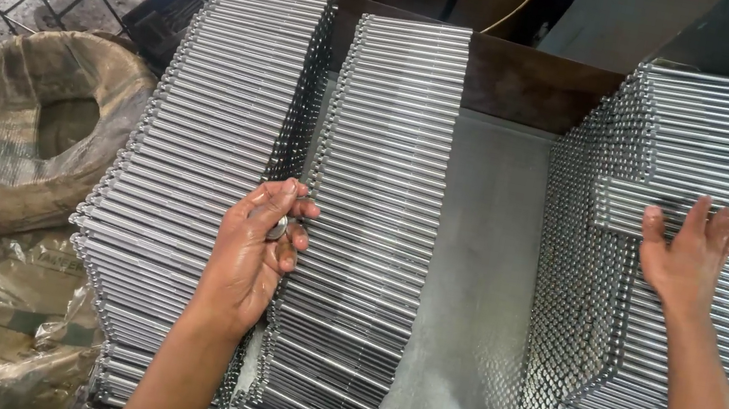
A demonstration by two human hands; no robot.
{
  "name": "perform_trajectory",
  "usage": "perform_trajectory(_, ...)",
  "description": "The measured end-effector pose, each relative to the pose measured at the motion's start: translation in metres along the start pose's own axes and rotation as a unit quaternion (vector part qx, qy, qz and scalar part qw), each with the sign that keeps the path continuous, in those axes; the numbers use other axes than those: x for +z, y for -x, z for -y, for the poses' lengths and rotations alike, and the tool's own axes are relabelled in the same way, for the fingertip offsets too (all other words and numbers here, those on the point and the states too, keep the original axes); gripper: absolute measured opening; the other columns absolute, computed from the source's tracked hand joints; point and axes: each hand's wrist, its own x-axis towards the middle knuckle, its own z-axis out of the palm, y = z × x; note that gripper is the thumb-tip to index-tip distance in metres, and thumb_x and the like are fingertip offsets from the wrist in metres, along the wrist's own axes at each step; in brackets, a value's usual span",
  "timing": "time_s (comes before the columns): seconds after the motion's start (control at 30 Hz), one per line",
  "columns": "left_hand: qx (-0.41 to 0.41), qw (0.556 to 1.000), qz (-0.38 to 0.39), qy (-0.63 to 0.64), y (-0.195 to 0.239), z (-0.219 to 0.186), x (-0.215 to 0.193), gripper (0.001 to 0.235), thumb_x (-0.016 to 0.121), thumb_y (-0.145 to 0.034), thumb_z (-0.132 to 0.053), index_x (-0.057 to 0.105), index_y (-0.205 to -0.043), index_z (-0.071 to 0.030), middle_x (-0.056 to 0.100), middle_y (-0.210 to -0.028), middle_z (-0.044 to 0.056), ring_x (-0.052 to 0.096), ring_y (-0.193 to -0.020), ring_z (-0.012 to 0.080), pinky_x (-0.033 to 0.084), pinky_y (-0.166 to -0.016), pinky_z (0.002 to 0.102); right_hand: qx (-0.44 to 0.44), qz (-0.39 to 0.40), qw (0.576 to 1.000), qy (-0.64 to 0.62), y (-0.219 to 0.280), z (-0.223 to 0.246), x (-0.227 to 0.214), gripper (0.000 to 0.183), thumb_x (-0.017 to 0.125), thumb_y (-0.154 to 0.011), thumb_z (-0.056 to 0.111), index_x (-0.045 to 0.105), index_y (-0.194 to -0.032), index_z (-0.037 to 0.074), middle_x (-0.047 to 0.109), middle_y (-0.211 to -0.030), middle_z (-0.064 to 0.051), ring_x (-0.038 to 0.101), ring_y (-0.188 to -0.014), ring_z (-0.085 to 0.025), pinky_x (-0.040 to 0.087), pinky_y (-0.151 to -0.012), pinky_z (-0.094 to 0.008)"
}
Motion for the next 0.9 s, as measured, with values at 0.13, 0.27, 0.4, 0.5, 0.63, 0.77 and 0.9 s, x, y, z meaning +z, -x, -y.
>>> perform_trajectory(0.13,-0.006,0.999,-0.001,0.054,0.01,-0.007,-0.004,0.015,0.065,-0.099,-0.022,0.06,-0.1,-0.008,0.064,-0.085,0.012,0.054,-0.047,0.0103,0.032,-0.025,0.014,-0.299,-0.123,0.937,0.131,0.007,0.004,0.017,0.105,0.047,-0.078,0.086,0.057,-0.155,0.015,0.041,-0.137,-0.026,0.039,-0.127,-0.043,0.036,-0.103,-0.065)
perform_trajectory(0.27,0.026,0.999,0.023,0.034,0.016,-0.004,-0.01,0.034,0.052,-0.105,-0.041,0.056,-0.094,-0.009,0.068,-0.081,0.012,0.052,-0.038,0.0093,0.023,-0.024,0.017,-0.223,-0.061,0.956,0.181,-0.026,-0.006,0.037,0.092,0.088,-0.068,0.02,0.053,-0.152,0.03,0.035,-0.127,-0.02,0.038,-0.12,-0.045,0.037,-0.105,-0.066)
perform_trajectory(0.4,0.006,0.998,0.03,0.053,0.029,0.0,-0.014,0.045,0.042,-0.109,-0.047,0.052,-0.085,-0.01,0.063,-0.071,0.013,0.039,-0.031,0.0085,0.014,-0.022,0.02,-0.352,-0.17,0.885,0.251,-0.039,-0.02,0.047,0.067,0.085,-0.059,0.013,0.07,-0.123,0.019,0.042,-0.129,-0.012,0.042,-0.122,-0.036,0.034,-0.104,-0.058)
perform_trajectory(0.5,0.004,0.998,0.034,0.052,0.035,0.001,-0.023,0.044,0.044,-0.109,-0.043,0.053,-0.083,-0.009,0.063,-0.07,0.013,0.04,-0.032,0.0085,0.015,-0.022,0.02,-0.42,-0.14,0.878,0.181,-0.032,-0.026,0.035,0.057,0.08,-0.068,0.003,0.069,-0.123,0.016,0.058,-0.129,-0.013,0.054,-0.122,-0.034,0.04,-0.107,-0.051)
perform_trajectory(0.63,0.007,0.998,0.036,0.046,0.043,-0.002,-0.027,0.045,0.044,-0.11,-0.039,0.055,-0.083,-0.005,0.064,-0.072,0.017,0.043,-0.032,0.0101,0.02,-0.023,0.02,-0.376,-0.33,0.851,-0.159,-0.044,-0.045,0.012,0.013,0.065,-0.134,-0.01,0.054,-0.127,-0.011,0.075,-0.107,-0.028,0.073,-0.085,-0.035,0.059,-0.072,-0.043)
perform_trajectory(0.77,0.02,0.998,0.04,0.053,0.044,0.003,-0.038,0.046,0.043,-0.112,-0.038,0.055,-0.081,-0.006,0.062,-0.064,0.015,0.043,-0.03,0.0102,0.021,-0.021,0.02,-0.084,-0.151,0.784,-0.596,-0.041,-0.072,0.008,0.045,0.066,-0.109,-0.006,0.049,-0.134,0.027,0.063,-0.135,0.003,0.068,-0.098,-0.007,0.054,-0.07,-0.022)
perform_trajectory(0.9,0.018,0.999,0.015,0.026,0.044,0.002,-0.03,0.053,0.041,-0.111,-0.044,0.055,-0.078,-0.006,0.064,-0.068,0.017,0.045,-0.03,0.0125,0.021,-0.022,0.02,-0.103,-0.224,0.878,-0.411,-0.019,-0.077,0.005,0.013,0.071,-0.122,0.004,0.059,-0.121,0.009,0.066,-0.112,-0.006,0.062,-0.084,-0.011,0.059,-0.071,-0.025)
